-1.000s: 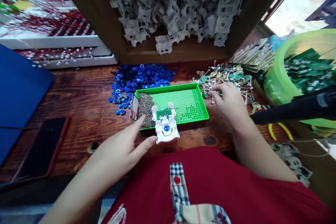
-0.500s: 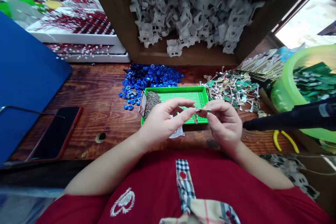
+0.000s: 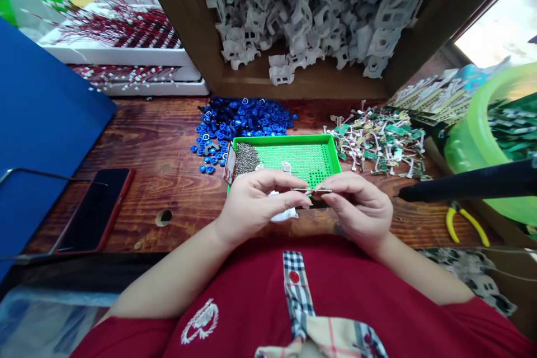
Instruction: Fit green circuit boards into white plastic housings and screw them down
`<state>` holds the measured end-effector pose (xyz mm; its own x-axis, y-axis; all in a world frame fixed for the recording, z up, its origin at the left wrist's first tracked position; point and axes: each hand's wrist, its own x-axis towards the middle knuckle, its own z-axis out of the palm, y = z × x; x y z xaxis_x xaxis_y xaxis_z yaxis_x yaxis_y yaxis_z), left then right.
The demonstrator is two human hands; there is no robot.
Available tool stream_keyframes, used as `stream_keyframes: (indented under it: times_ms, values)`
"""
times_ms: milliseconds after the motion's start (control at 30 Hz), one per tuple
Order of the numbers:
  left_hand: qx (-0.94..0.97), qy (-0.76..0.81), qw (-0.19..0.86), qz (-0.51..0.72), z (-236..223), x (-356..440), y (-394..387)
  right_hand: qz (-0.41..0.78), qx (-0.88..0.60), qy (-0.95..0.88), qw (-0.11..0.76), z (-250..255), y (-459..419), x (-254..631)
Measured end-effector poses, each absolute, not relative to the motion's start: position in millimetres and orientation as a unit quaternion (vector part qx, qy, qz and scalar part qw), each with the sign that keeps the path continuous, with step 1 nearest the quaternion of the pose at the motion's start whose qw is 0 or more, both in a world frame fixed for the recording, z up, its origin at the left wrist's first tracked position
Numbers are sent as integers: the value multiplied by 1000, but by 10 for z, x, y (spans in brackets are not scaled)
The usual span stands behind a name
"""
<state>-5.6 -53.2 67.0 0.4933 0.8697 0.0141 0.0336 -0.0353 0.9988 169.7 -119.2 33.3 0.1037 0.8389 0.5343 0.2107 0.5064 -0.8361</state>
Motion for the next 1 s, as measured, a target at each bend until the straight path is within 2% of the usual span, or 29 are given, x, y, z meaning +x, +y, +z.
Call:
stream_keyframes:
  times_ms: [67,133,367,467,533,633,767,867,1000]
  values:
    - [571,346,660,344,676,-38,-540,255,-409,-634,605,350,-1212,1701]
    - [557,324,678,354,671,-27,-540,250,-389,-648,605,366,-1228,1701]
    - [712,182,540,411,634,-87,-505,238,-356,-660,618,395,-1264,1680]
    - [721,152,526,424,642,-118,-512,261,-332,-669,611,396,-1268,1661]
    - [696,150,566,415,629,-121,-522,284,-308,-669,614,385,-1255,1652]
    - [606,157,686,371,573,-95,-544,305,-277,-666,621,387,-1209,1649]
    - [454,152,842,249,516,-35,-591,303,-284,-730,543,493,-1122,1643]
    - [423,177,868,191,555,-22,-616,303,-260,-758,516,594,-1069,1636]
    - [456,234,836,197,695,-105,-622,240,-266,-794,491,679,-1050,1670]
